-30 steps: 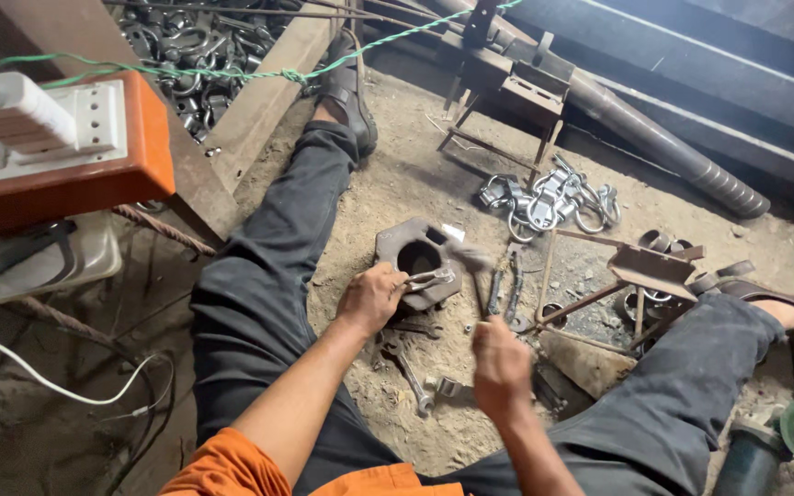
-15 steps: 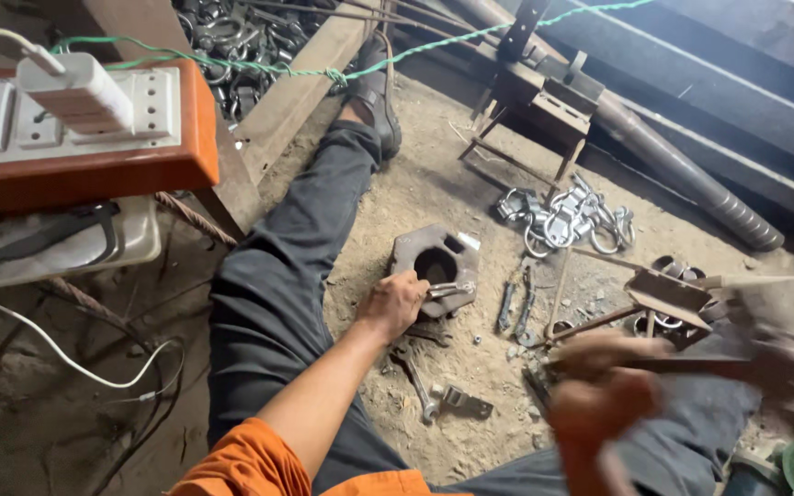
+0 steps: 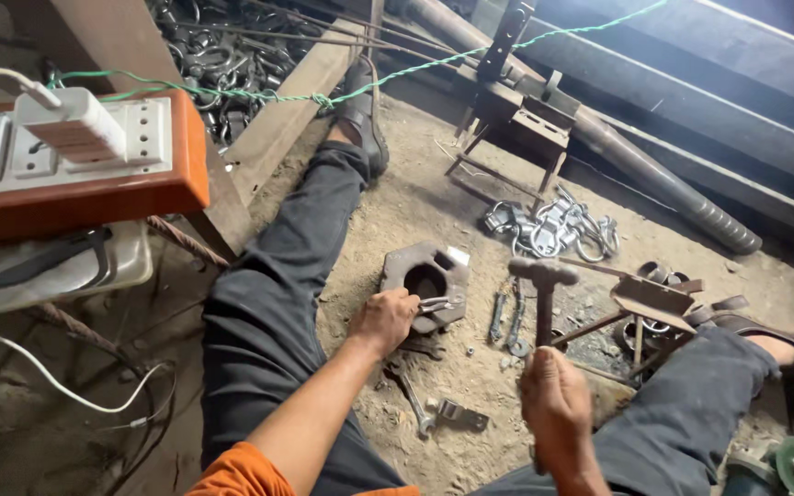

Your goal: The person sits on the floor and assembles a metal shackle by placing it on a metal block, hammering it, and tightening it with a wrench. The person repeats this process for multiple shackles.

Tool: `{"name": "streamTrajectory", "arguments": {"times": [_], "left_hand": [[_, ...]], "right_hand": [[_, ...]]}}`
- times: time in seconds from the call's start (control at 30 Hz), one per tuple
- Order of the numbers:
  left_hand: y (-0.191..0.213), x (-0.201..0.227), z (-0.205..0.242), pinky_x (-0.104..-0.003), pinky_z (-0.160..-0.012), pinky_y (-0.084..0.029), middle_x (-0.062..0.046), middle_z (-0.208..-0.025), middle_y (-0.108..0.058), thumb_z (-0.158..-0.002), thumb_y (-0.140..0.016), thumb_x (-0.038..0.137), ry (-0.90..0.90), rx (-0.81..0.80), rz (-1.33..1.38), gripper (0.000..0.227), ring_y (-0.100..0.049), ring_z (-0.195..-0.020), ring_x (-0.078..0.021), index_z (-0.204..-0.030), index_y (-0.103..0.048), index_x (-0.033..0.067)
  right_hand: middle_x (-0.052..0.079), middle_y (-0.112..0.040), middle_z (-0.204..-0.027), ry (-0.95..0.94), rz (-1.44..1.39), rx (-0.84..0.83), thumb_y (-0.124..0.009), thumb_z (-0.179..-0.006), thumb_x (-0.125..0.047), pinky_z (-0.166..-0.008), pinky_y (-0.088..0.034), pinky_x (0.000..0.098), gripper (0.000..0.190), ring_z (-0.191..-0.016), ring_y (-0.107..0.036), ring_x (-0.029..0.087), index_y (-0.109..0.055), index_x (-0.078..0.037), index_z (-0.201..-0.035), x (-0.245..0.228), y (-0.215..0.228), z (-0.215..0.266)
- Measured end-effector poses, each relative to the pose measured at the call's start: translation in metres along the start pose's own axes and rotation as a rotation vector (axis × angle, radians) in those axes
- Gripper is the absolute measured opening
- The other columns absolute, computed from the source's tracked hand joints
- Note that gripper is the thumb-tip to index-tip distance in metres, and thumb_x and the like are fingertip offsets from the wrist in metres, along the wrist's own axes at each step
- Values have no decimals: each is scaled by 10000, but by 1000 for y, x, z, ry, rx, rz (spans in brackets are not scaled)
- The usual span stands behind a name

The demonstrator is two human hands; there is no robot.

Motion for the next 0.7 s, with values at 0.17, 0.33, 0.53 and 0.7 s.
{"name": "streamTrajectory", "arguments": {"times": [0.17, 0.33, 0.53, 0.7], "left_hand": [[11, 5, -2, -426, -761, -602, -93, -930, -680, -999, -541, 144, 3, -38, -53, 145, -712, -881, -290, -935, -668, 113], [9, 9, -1, -436, -750, -596, -97, -942, -674, -1000, -536, 145, -24, -40, -63, 146, -710, -886, -301, -929, -658, 108], [0, -9, -7, -503, -727, -576, -129, -933, -705, -889, -583, 133, -101, 54, -169, 118, -706, -844, -356, -874, -700, 135], [-1, -10, 6, -472, -659, -574, -145, -857, -718, -901, -665, 175, -70, 197, 88, 118, -702, -763, -352, -871, -738, 89]], "right_hand": [[-11, -500, -668, 908, 379, 59, -432, -1145, -316, -484, -379, 218, 365, -547, -416, 65, -526, -77, -885, -106, 0, 36], [33, -521, -666, 793, -145, 121, -453, -1134, -402, -573, -403, 300, 431, -593, -440, 135, -541, -47, -905, -70, 21, 50], [100, -584, -641, 334, 717, 169, -481, -1058, -283, -561, -450, 398, 356, -574, -564, 282, -614, -33, -842, 17, -51, -39], [110, -649, -683, 138, 752, 356, -537, -1040, -322, -575, -479, 382, 330, -577, -618, 268, -669, -41, -929, -1, 6, -4]]}}
Point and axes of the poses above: each hand's wrist, its own z-axis away from the middle knuckle, its own y-axis out of the back of the hand, x = y × z, the point moved 9 cm from there along -z, towards the middle knuckle
